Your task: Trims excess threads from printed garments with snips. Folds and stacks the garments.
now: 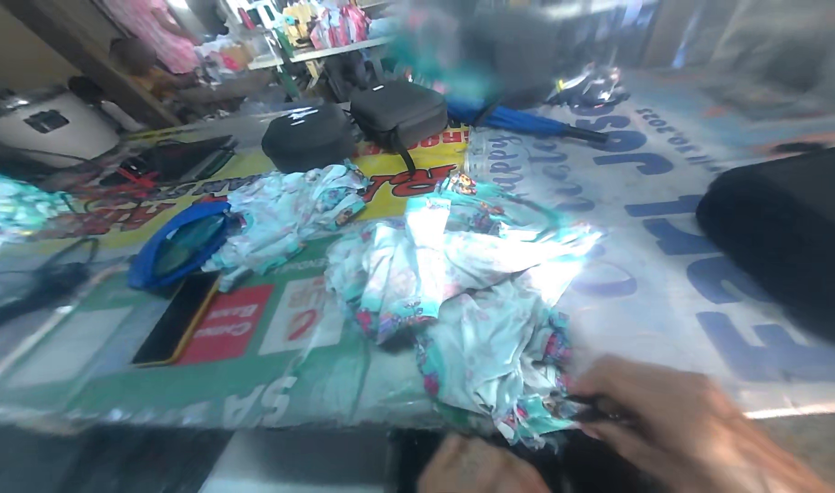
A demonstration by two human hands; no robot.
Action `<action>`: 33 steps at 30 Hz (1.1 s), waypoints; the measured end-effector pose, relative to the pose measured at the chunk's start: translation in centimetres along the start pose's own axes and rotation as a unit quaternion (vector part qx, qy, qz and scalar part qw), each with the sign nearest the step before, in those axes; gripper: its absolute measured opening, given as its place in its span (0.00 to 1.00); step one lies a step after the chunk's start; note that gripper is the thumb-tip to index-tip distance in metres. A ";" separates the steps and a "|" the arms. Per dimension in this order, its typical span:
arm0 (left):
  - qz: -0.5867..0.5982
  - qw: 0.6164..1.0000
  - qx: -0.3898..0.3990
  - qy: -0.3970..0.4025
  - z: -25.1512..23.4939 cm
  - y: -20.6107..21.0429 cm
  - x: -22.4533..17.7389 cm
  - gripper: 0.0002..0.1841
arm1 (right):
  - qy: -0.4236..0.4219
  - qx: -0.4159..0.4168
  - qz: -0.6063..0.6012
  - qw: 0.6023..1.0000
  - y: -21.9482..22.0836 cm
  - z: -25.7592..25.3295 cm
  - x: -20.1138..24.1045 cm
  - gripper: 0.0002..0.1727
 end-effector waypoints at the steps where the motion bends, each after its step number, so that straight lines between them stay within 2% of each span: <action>1: -0.054 0.997 -0.025 -0.044 -0.6 -0.6 1.1 0.15 | 0.003 -0.012 -0.029 0.999 -0.1 0.0 0.0 0.14; 3: -0.159 0.983 -0.027 -0.093 -1.7 -0.5 2.6 0.19 | 0.000 -0.027 -0.107 0.994 0.2 -0.5 0.6 0.14; 6: -0.217 0.971 -0.008 -0.097 -2.1 0.6 3.1 0.12 | -0.001 -0.002 -0.167 0.986 2.1 -1.1 1.2 0.13; 8: -0.177 0.978 0.001 -0.113 -1.6 0.4 3.2 0.08 | 0.017 0.009 -0.136 0.990 3.1 -1.2 0.8 0.13; 13: -0.089 0.986 -0.004 -0.142 -0.1 -1.1 3.8 0.09 | 0.012 0.007 -0.108 0.994 3.5 -1.1 0.6 0.14; 19: -0.121 0.985 -0.051 -0.112 -0.1 -1.9 3.0 0.09 | -0.025 -0.029 -0.024 0.999 2.9 -1.4 2.2 0.12; 24: -0.093 0.988 -0.065 -0.105 -0.2 -1.9 2.2 0.08 | -0.081 -0.071 0.085 0.991 3.3 -1.5 3.4 0.11; 33: -0.012 0.991 -0.071 -0.117 -0.1 -1.3 2.1 0.08 | -0.103 -0.112 0.059 0.987 3.1 -1.5 3.2 0.12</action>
Point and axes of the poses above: each hand's wrist, its own z-axis away from the middle knuckle, its own y-axis out of the palm, x = y × z, the point moved 10 cm from there along -z, towards the middle knuckle, and after that the axes turned 4 degrees about z, right-handed, at the moved point
